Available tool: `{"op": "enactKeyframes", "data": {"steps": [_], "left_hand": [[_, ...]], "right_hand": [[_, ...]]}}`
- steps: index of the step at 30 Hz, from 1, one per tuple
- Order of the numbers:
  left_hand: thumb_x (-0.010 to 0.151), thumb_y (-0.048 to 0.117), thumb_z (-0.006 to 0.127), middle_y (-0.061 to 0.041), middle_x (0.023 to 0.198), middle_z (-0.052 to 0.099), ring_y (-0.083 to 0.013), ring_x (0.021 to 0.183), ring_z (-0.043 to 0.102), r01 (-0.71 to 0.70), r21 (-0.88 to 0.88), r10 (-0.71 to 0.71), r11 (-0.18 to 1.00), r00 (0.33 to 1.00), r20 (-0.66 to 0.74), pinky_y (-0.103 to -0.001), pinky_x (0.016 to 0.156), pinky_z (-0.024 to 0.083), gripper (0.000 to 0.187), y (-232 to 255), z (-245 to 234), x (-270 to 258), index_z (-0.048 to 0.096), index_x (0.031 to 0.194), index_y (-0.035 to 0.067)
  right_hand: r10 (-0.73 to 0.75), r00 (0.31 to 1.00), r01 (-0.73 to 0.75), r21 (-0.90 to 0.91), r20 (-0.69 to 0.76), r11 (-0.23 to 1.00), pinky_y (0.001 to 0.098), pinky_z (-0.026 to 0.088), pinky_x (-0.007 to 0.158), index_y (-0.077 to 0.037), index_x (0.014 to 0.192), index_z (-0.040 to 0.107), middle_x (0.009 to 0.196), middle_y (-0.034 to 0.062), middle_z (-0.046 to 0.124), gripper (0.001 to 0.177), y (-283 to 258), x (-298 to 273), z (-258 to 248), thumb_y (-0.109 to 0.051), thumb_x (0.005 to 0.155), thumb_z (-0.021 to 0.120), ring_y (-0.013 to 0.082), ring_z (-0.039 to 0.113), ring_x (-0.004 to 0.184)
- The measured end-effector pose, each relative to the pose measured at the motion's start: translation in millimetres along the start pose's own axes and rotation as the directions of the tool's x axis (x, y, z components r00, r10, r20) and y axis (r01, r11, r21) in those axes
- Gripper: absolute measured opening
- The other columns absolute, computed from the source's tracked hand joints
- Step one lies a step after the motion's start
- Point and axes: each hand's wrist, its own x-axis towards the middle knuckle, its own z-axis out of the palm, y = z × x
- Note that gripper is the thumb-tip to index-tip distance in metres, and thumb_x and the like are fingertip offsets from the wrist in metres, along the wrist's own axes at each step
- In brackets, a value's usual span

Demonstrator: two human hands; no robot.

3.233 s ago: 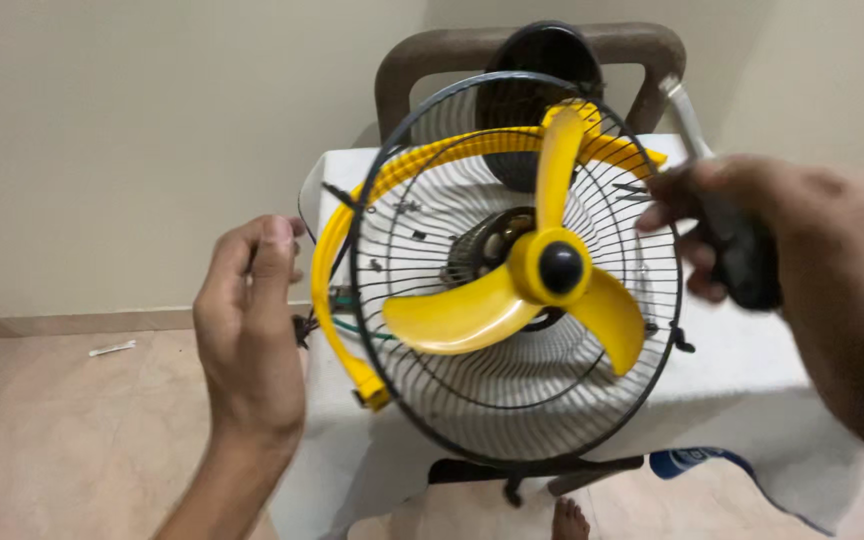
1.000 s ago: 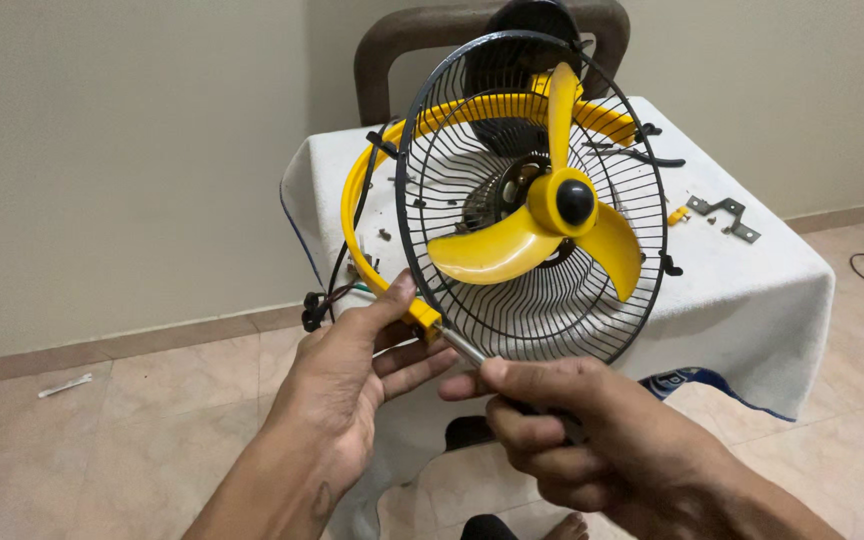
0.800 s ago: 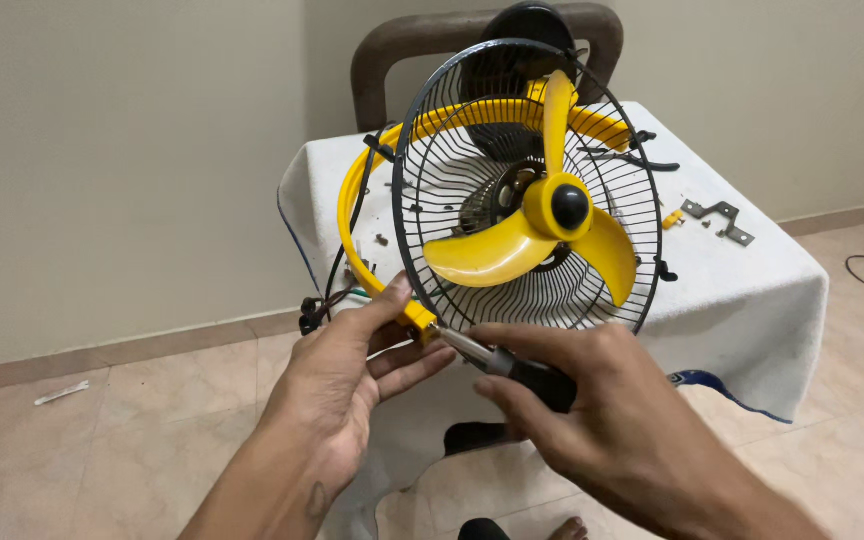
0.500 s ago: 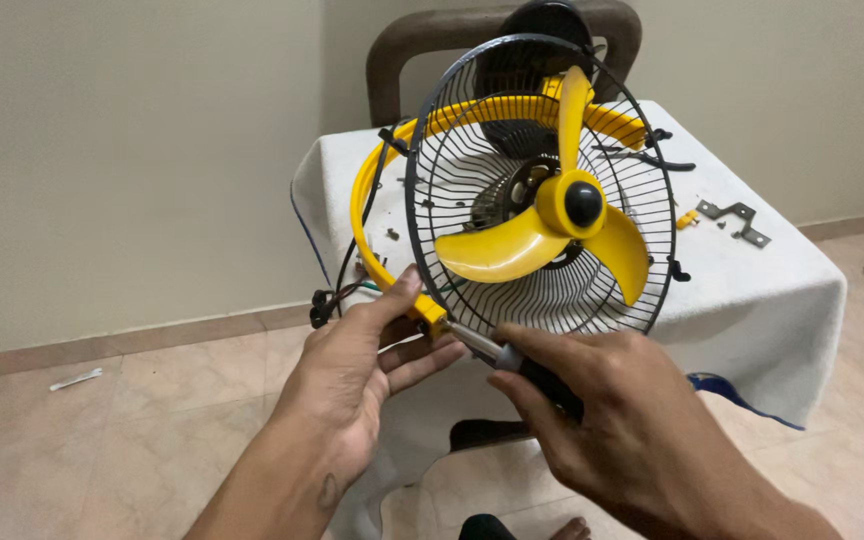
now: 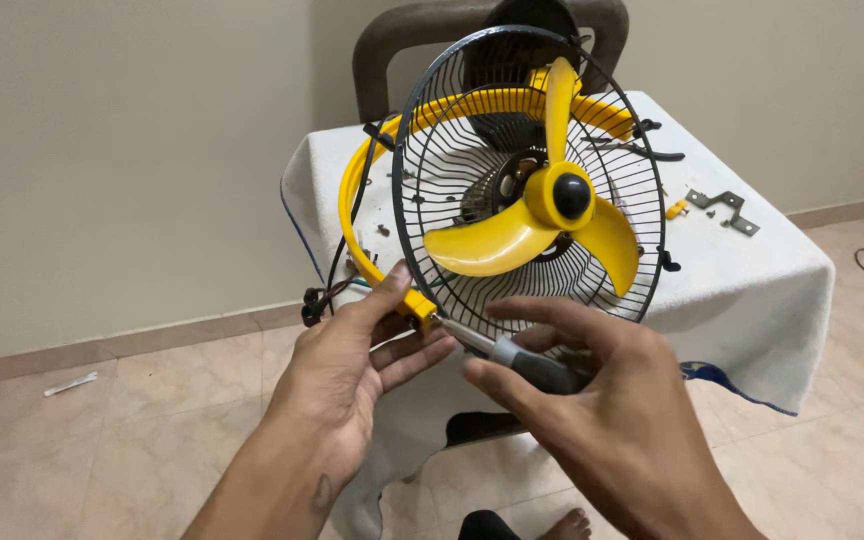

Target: The person disassembles a yellow electric fan by removing the front grill, detaching the fan blades, and unscrewing the motor housing. They use a screwdriver and pliers to remove screws and components, placing them on a nearby table.

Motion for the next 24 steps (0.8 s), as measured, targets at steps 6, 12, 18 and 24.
{"op": "enactKeyframes", "data": {"steps": [6, 12, 18, 24], "left_hand": [[0.090, 0.028, 0.071, -0.014, 0.095, 0.069, -0.0264, 0.087, 0.072, 0.030, 0.015, -0.029, 0.999, 0.999, -0.042, -0.040, 0.082, 0.061, 0.036, 0, 0, 1, 0.064, 0.107, -0.003], [0.090, 0.028, 0.071, -0.014, 0.096, 0.068, -0.0251, 0.088, 0.070, 0.022, -0.024, -0.022, 0.999, 1.000, -0.010, -0.039, 0.083, 0.060, 0.036, -2, -1, 2, 0.064, 0.109, -0.003], [0.089, 0.030, 0.070, -0.015, 0.100, 0.069, -0.0240, 0.092, 0.072, 0.016, 0.017, -0.016, 1.000, 1.000, 0.023, -0.038, 0.084, 0.060, 0.040, 0, -4, 3, 0.065, 0.110, -0.004], [0.091, 0.030, 0.070, -0.016, 0.107, 0.066, -0.0257, 0.100, 0.071, 0.005, -0.008, -0.005, 1.000, 1.000, 0.013, -0.040, 0.091, 0.058, 0.043, 0, -4, 0, 0.060, 0.113, -0.006]], "right_hand": [[0.368, 0.924, -0.379, 0.135, 0.104, 0.915, 0.0250, 0.050, 0.047, -0.005, 0.106, 0.080, 0.075, 0.0113, 0.079, 0.034, -12, 1, -2, -0.036, 0.094, 0.075, 0.0112, 0.061, 0.057], [0.518, 0.855, -0.503, 0.208, -0.021, 0.839, 0.0294, 0.042, 0.041, -0.004, 0.110, 0.073, 0.088, 0.0062, 0.077, 0.036, -11, -3, -3, -0.026, 0.084, 0.084, 0.0165, 0.066, 0.053], [0.519, 0.855, -0.480, 0.383, 0.003, 0.789, 0.0297, 0.044, 0.038, -0.001, 0.114, 0.076, 0.080, 0.0172, 0.077, 0.035, -9, -14, 3, -0.021, 0.086, 0.079, 0.0183, 0.070, 0.054], [0.553, 0.833, -0.506, 0.395, -0.007, 0.767, 0.0295, 0.046, 0.042, -0.001, 0.118, 0.075, 0.083, 0.0185, 0.082, 0.037, 2, -23, 12, -0.013, 0.084, 0.082, 0.0193, 0.074, 0.063]]}}
